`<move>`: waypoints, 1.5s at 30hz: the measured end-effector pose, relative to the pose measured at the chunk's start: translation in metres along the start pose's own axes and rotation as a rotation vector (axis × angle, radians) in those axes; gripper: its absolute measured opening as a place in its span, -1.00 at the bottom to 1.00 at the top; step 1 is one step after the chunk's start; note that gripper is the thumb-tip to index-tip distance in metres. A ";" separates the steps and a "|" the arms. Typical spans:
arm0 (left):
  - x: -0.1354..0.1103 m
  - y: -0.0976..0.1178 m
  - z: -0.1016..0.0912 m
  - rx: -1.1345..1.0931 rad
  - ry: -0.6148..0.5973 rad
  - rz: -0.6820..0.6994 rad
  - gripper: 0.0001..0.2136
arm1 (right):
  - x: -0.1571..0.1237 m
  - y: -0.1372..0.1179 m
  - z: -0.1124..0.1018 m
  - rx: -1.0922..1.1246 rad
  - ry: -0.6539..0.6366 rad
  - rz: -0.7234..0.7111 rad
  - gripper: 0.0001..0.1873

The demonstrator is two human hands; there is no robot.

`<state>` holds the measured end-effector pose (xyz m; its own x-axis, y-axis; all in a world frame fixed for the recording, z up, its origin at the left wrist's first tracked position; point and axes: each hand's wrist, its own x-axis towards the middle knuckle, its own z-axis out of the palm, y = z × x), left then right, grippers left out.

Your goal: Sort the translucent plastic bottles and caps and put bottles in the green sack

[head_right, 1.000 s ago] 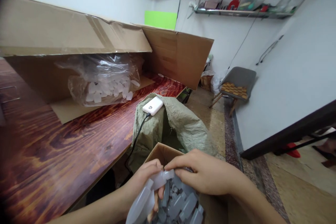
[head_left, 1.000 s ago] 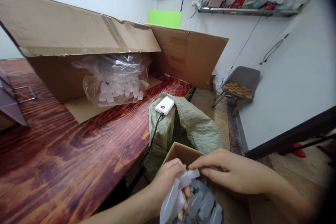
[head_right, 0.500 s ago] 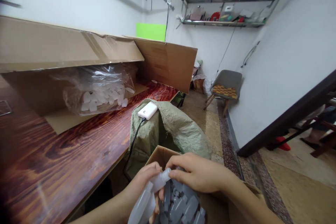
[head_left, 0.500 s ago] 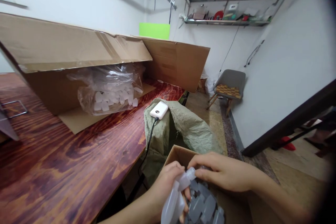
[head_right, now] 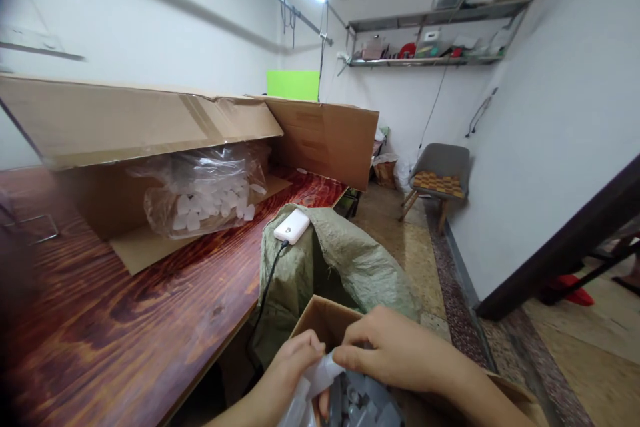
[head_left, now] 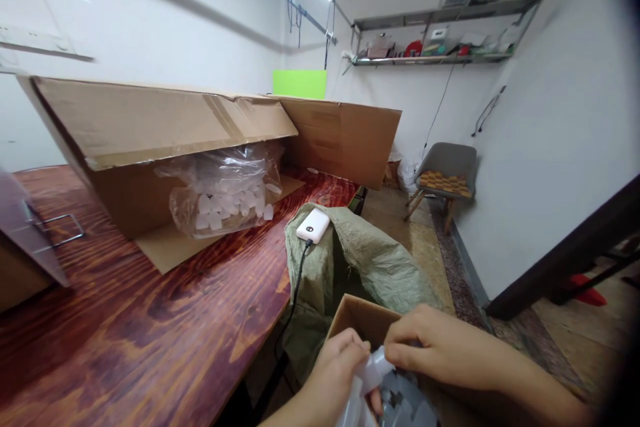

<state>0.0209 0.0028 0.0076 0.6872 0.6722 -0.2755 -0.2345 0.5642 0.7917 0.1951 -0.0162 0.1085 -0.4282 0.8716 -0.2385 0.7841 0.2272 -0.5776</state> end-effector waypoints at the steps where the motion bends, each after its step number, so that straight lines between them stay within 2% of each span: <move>1: 0.000 -0.001 0.000 0.003 -0.002 0.002 -0.60 | 0.001 0.001 0.000 -0.016 0.013 0.023 -0.73; 2: 0.000 -0.001 0.000 0.004 -0.004 0.005 -0.60 | 0.001 0.003 0.000 -0.014 0.036 0.035 -0.73; 5: 0.000 0.000 0.001 -0.003 -0.005 0.013 -0.59 | 0.001 0.009 0.001 0.017 0.044 0.008 -0.56; 7: -0.001 0.002 0.002 -0.010 -0.006 0.013 -0.58 | 0.001 0.011 0.001 -0.032 -0.014 0.004 -0.68; 9: -0.001 0.003 0.002 -0.018 -0.007 0.013 -0.57 | 0.000 0.010 0.002 -0.061 -0.010 0.018 -0.69; 12: 0.000 0.003 0.001 -0.033 -0.014 0.007 -0.57 | -0.001 0.002 0.002 -0.022 0.065 -0.009 -0.47; 13: 0.000 0.003 0.000 -0.038 -0.016 0.001 -0.56 | -0.001 -0.002 0.002 -0.014 0.072 -0.027 -0.48; 16: 0.002 0.001 -0.001 -0.054 -0.002 -0.016 -0.55 | 0.003 -0.009 0.004 -0.057 0.067 -0.026 -0.75; 19: 0.003 0.002 -0.003 -0.079 0.028 -0.026 -0.54 | 0.008 -0.009 0.006 -0.075 0.089 0.037 -0.69; 22: 0.001 0.005 -0.002 -0.105 0.033 -0.029 -0.52 | 0.009 -0.008 0.006 -0.022 0.073 0.011 -0.75; 26: -0.001 0.004 0.000 -0.125 0.036 -0.029 -0.50 | 0.011 -0.011 0.011 -0.016 0.088 0.027 -0.73; 30: -0.001 -0.001 0.002 -0.131 0.085 -0.008 -0.44 | 0.018 -0.011 0.025 0.071 0.156 0.101 -0.57; 33: -0.003 -0.001 0.003 -0.137 0.103 -0.023 -0.54 | 0.022 -0.010 0.026 0.082 0.179 0.136 -0.52; 35: -0.004 0.002 0.004 -0.158 0.097 -0.092 -0.64 | 0.021 -0.009 0.020 0.083 0.207 0.151 -0.55; 38: -0.004 0.008 0.004 -0.192 0.091 -0.207 -0.54 | 0.012 -0.006 0.004 0.117 0.412 0.152 -0.57; 43: -0.002 0.011 0.000 -0.214 0.114 -0.320 -0.36 | -0.006 -0.001 -0.009 0.351 1.049 0.083 -0.61; 45: -0.002 0.011 -0.001 -0.205 0.130 -0.379 -0.32 | -0.003 0.003 -0.011 0.335 1.178 0.129 -0.68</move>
<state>0.0162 0.0077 0.0163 0.6621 0.4465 -0.6019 -0.1230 0.8570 0.5005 0.2033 -0.0131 0.1158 0.4466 0.7786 0.4409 0.5622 0.1393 -0.8152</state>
